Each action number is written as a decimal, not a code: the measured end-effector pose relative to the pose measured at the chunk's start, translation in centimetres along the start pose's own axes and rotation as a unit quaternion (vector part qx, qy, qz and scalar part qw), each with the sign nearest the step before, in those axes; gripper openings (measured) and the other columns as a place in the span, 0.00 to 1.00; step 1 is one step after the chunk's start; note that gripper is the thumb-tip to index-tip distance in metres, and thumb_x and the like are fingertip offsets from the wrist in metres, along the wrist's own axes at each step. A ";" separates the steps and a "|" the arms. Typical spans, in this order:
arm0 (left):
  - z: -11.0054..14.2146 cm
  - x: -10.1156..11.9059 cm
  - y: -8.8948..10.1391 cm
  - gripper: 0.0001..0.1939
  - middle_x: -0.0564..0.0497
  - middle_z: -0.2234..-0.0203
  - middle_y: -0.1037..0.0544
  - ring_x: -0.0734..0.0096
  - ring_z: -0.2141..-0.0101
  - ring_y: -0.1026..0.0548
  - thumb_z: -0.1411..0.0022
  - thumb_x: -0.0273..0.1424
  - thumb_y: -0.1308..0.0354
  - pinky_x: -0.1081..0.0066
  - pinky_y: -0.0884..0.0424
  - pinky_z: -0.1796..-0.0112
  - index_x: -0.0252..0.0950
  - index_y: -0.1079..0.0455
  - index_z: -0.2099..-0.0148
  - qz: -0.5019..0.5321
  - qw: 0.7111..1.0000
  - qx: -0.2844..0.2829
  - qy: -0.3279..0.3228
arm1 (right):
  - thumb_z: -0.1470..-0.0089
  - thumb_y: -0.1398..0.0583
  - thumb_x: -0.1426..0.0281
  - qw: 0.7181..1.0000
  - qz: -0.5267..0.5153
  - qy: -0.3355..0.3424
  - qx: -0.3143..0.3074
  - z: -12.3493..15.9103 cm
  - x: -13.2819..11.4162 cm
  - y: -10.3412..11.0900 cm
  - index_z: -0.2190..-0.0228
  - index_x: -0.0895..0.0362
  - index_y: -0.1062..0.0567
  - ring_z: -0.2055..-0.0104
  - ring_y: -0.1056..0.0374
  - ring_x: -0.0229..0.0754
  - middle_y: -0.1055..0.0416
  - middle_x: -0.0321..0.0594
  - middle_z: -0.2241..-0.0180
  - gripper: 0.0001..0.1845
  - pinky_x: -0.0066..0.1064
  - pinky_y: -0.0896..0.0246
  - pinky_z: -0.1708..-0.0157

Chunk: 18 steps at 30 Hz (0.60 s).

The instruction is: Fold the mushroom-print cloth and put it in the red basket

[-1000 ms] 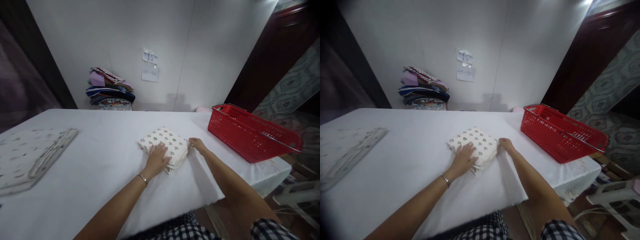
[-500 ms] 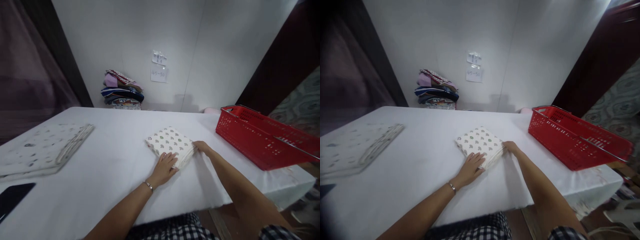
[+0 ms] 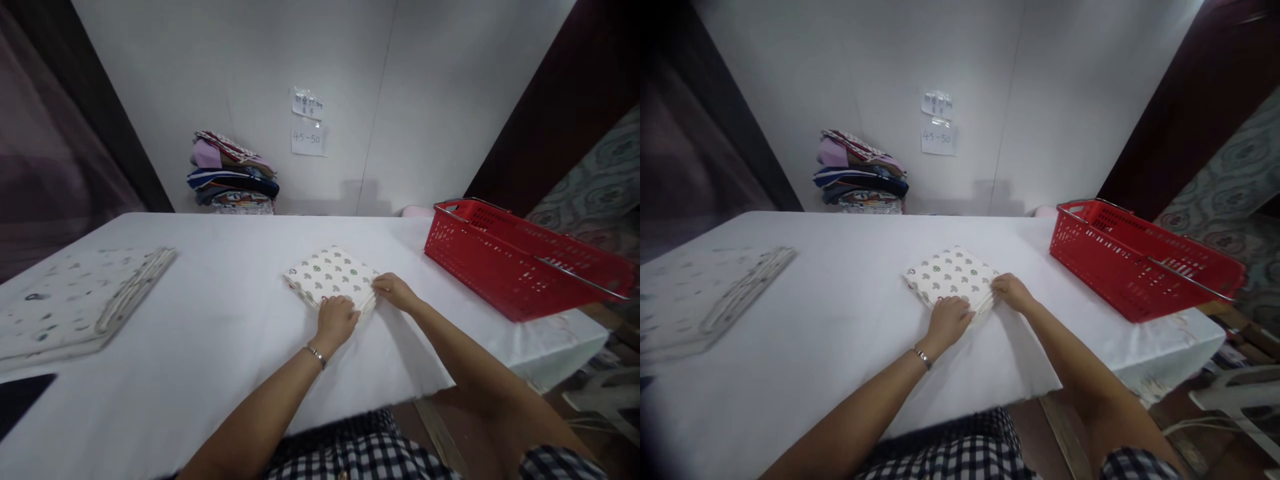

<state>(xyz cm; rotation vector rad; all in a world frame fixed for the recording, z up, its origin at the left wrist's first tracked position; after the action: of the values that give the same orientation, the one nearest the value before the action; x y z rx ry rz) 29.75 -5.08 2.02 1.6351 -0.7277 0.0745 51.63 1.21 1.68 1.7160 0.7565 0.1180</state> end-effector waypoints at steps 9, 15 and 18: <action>-1.6 0.1 0.1 0.10 0.48 0.65 0.23 0.63 0.60 0.29 0.42 0.38 0.44 0.59 0.42 0.52 0.39 0.26 0.68 0.008 0.996 -0.064 0.066 | 0.47 0.44 0.74 0.995 0.064 0.026 -0.073 -1.3 0.3 -0.1 0.62 0.53 0.20 0.56 0.35 0.46 0.25 0.43 0.59 0.14 0.34 0.40 0.55; -1.6 0.3 0.6 0.13 0.51 0.70 0.24 0.69 0.67 0.29 0.39 0.31 0.51 0.67 0.39 0.60 0.37 0.28 0.71 0.043 0.995 -0.036 0.085 | 0.48 0.43 0.73 0.995 0.020 0.033 -0.090 -1.8 1.6 -0.2 0.65 0.53 0.20 0.57 0.33 0.46 0.25 0.42 0.61 0.12 0.34 0.38 0.56; -1.0 1.1 0.0 0.12 0.50 0.70 0.26 0.70 0.67 0.30 0.38 0.30 0.52 0.69 0.39 0.63 0.37 0.30 0.71 0.047 0.999 0.016 0.020 | 0.45 0.45 0.72 0.997 -0.003 0.040 -0.070 -1.3 1.8 -0.2 0.63 0.52 0.20 0.56 0.33 0.45 0.25 0.42 0.60 0.13 0.35 0.38 0.55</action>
<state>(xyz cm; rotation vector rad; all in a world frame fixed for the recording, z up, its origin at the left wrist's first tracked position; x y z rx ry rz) 30.95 -4.65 2.71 1.6241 -0.7758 0.1876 52.35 3.32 1.33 1.5836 0.7925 0.2317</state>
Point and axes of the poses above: each hand's wrist, its own z-axis away from the middle knuckle, its own y-axis out of the back of the hand, x = y × z, the point moved 2 cm from there along -z, towards the middle knuckle
